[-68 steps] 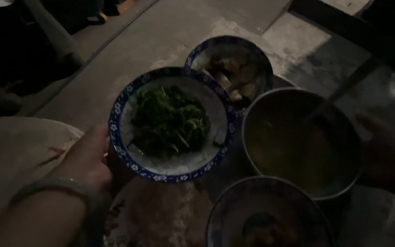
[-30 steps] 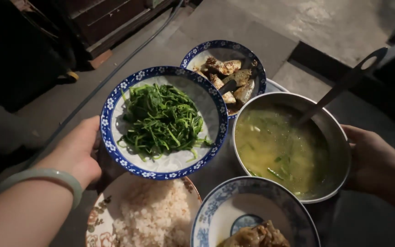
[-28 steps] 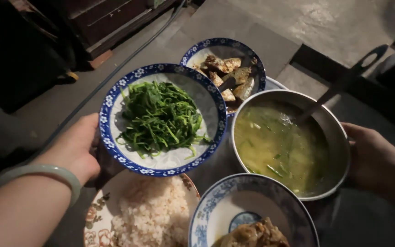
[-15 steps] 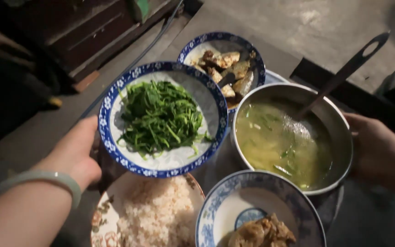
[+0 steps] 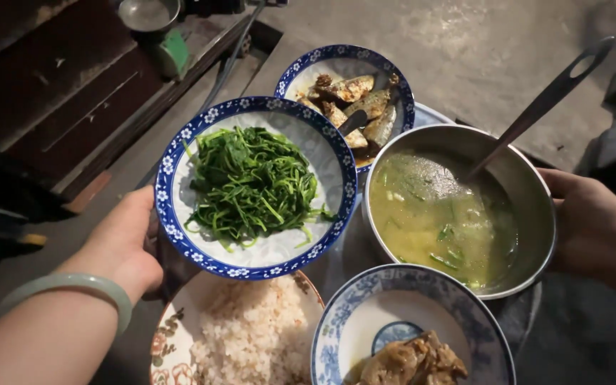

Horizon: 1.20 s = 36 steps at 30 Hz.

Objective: Arrange various dishes including soup, fish, greens, rice, and a chicken leg on a round metal table.

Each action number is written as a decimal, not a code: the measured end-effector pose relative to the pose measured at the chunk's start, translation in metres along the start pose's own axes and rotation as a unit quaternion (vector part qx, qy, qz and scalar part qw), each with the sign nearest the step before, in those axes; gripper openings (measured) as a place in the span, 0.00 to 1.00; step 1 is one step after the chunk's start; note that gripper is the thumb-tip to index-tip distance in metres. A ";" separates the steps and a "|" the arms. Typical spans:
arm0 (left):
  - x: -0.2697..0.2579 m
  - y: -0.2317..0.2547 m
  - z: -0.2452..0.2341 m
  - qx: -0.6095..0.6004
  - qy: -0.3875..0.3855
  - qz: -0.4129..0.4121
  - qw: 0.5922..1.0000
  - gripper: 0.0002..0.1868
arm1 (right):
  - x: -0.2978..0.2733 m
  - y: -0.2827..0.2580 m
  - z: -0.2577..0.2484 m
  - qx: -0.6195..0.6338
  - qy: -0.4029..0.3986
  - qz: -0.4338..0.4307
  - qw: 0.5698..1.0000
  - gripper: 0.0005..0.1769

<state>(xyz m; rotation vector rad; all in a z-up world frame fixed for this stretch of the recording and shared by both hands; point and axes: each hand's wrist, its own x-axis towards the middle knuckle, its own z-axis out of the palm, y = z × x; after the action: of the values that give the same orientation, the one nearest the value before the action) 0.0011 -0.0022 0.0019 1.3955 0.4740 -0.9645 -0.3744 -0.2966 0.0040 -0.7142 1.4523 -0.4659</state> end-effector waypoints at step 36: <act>0.016 -0.003 -0.002 0.003 -0.016 0.017 1.000 0.11 | -0.002 -0.003 0.002 -0.017 0.034 -0.002 0.999 0.27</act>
<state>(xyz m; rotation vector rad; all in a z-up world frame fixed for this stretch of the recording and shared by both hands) 0.0084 -0.0050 -0.0129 1.3881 0.4234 -0.9602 -0.3723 -0.2970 0.0077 -0.7345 1.5264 -0.4740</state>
